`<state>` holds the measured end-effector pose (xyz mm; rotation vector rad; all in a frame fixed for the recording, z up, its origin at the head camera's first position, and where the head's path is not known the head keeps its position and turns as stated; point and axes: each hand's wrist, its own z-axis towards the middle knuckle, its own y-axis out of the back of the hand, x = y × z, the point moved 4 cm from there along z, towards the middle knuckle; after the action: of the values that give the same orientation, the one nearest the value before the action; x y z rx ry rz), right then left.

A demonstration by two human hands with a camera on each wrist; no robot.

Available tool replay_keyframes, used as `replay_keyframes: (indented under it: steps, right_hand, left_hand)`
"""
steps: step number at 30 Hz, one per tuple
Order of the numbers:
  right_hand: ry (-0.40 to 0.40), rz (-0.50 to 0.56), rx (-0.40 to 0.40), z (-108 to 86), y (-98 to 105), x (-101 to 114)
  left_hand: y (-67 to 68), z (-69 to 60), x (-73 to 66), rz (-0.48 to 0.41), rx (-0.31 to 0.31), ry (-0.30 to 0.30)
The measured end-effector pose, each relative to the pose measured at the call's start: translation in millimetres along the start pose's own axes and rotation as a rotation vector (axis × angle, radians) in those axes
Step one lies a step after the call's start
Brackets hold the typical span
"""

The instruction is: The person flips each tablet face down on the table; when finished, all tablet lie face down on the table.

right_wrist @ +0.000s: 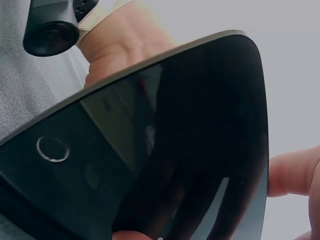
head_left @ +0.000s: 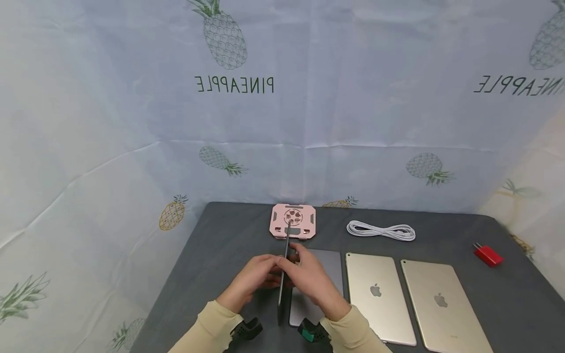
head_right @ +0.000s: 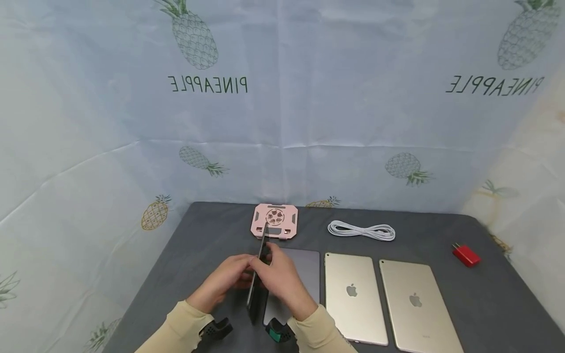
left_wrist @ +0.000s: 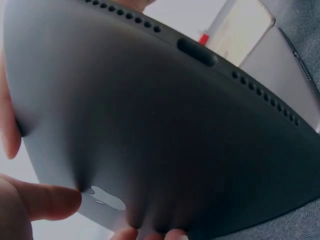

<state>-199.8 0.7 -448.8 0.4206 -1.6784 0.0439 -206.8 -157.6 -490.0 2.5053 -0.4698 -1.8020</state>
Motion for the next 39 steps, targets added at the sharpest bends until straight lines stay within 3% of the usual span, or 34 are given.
replay_keyframes:
  steps: [7,15,22,31,39]
  right_hand:
    - [0.037,0.057,0.015,-2.9,2,3]
    - [0.07,0.197,0.067,-5.6,-1,2]
    - [0.092,0.298,0.079,-3.4,-6,-5]
    - [0.046,0.168,-0.06,-0.1,-9,-23]
    - [-0.062,0.07,-0.035,-0.2,-19,-33]
  left_hand:
    - [3.2,-1.0,-2.2,0.003,0.005,-0.024]
    - [21.1,-4.6,6.3,-0.026,-0.042,0.05]
    - [43.8,-7.4,12.9,-0.053,-0.109,0.053]
    - [71.5,-17.2,15.6,0.027,-0.175,0.092]
    - [78.8,-19.9,17.1,0.12,-0.206,0.115]
